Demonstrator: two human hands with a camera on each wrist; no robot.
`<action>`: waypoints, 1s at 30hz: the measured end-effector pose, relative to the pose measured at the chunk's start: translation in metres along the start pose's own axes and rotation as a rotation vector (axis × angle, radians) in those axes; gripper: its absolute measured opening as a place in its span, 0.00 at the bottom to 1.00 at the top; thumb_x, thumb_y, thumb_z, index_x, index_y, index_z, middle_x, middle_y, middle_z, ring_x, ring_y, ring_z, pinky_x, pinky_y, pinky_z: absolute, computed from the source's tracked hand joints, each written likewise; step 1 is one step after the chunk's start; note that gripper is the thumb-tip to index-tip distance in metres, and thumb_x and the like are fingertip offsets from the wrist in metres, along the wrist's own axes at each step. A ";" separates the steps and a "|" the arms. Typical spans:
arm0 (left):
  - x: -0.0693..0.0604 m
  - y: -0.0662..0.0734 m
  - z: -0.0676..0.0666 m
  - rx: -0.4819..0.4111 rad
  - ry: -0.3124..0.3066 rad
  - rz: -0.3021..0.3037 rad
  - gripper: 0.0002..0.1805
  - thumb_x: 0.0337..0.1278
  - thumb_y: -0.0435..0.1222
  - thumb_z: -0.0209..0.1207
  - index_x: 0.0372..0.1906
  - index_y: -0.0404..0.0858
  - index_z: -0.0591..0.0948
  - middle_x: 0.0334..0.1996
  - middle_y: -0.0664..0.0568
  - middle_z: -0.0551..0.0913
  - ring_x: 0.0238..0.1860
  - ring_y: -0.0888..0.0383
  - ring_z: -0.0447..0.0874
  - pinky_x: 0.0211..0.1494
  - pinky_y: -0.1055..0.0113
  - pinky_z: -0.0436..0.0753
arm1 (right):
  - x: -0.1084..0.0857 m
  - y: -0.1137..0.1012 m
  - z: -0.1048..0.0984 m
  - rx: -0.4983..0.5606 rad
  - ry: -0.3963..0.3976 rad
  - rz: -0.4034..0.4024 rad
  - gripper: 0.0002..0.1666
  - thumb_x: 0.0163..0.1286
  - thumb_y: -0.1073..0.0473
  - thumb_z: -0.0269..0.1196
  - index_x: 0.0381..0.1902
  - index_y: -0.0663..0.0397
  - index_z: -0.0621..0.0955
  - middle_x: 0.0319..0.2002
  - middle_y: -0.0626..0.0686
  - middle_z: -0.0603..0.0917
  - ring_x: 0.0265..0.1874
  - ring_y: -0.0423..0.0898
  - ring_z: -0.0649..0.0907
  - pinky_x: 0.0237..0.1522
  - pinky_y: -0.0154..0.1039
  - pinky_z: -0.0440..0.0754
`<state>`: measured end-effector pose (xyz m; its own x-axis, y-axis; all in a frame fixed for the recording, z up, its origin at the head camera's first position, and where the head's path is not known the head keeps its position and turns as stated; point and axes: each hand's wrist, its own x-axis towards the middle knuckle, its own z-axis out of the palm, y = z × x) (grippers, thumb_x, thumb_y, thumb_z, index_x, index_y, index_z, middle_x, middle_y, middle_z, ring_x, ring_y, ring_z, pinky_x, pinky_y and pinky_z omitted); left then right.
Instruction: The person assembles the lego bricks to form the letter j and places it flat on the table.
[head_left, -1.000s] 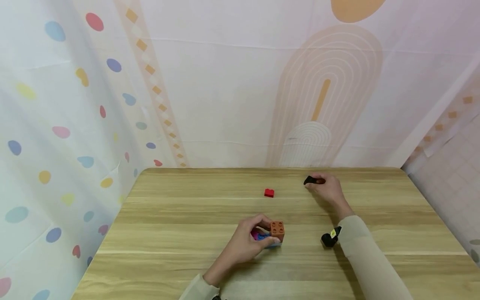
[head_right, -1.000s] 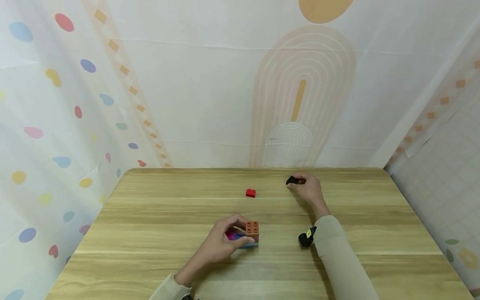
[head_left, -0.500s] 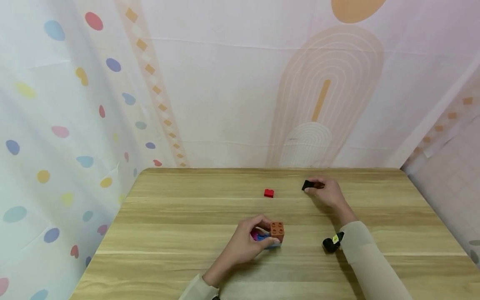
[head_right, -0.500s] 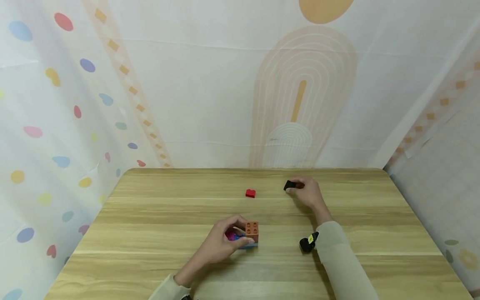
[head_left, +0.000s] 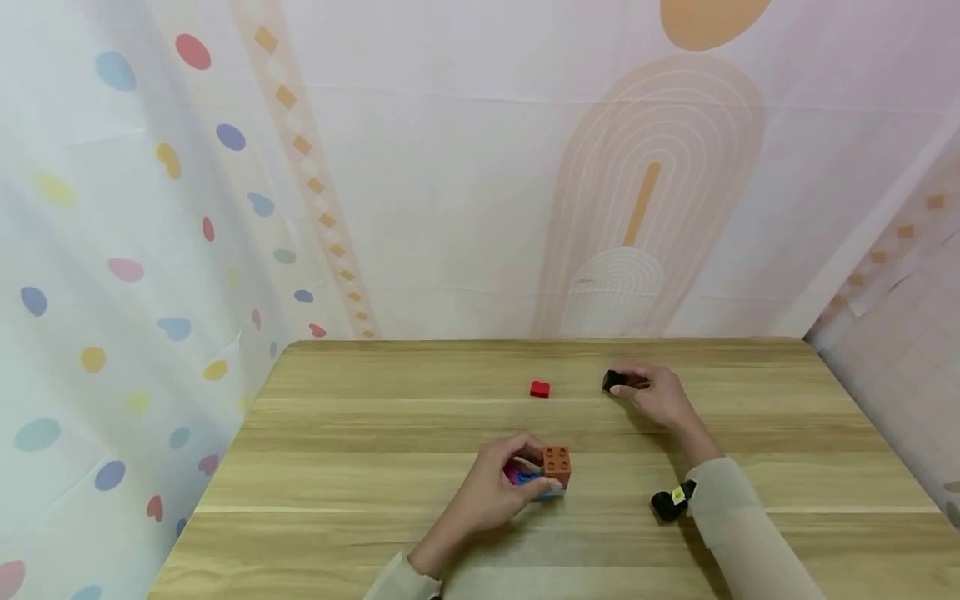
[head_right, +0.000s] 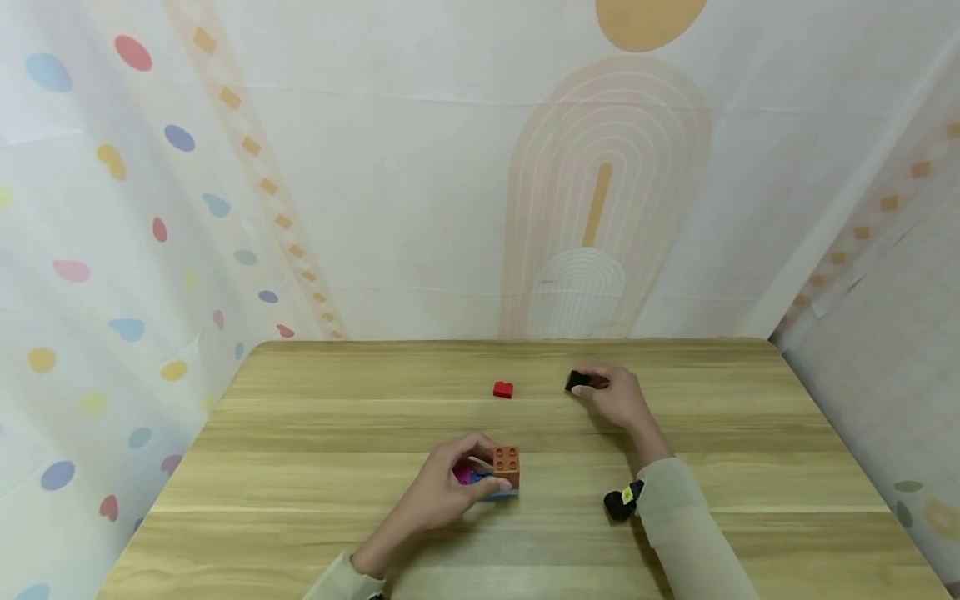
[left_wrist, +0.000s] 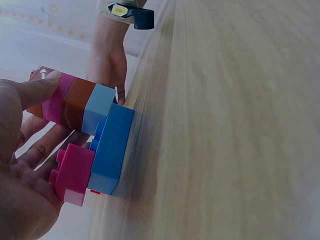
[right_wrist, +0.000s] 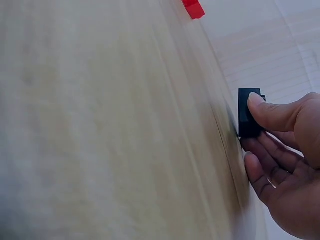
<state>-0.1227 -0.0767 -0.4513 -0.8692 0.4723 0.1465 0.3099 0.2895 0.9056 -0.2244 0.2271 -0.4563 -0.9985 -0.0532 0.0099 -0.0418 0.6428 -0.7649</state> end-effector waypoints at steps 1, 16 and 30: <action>0.000 0.000 0.000 0.002 0.001 0.004 0.15 0.56 0.45 0.74 0.46 0.53 0.83 0.45 0.58 0.88 0.46 0.59 0.87 0.47 0.68 0.86 | -0.001 0.000 0.000 0.001 -0.004 -0.006 0.23 0.72 0.57 0.68 0.62 0.56 0.83 0.55 0.62 0.86 0.51 0.57 0.85 0.50 0.45 0.81; 0.001 0.000 -0.001 0.002 0.002 0.012 0.15 0.56 0.44 0.74 0.47 0.53 0.83 0.45 0.58 0.89 0.45 0.64 0.86 0.47 0.67 0.86 | -0.017 -0.008 0.005 0.016 -0.049 -0.015 0.21 0.70 0.56 0.69 0.59 0.55 0.84 0.50 0.60 0.87 0.46 0.52 0.84 0.46 0.43 0.81; 0.001 -0.001 -0.001 -0.011 0.001 -0.003 0.16 0.57 0.45 0.74 0.48 0.54 0.83 0.47 0.58 0.89 0.46 0.62 0.87 0.44 0.70 0.84 | -0.033 -0.021 0.009 0.047 -0.079 -0.023 0.22 0.67 0.57 0.72 0.59 0.52 0.84 0.54 0.57 0.85 0.50 0.52 0.84 0.54 0.50 0.83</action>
<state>-0.1247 -0.0776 -0.4516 -0.8706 0.4703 0.1448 0.3036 0.2818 0.9102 -0.1901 0.2083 -0.4464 -0.9915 -0.1286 -0.0212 -0.0613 0.6042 -0.7945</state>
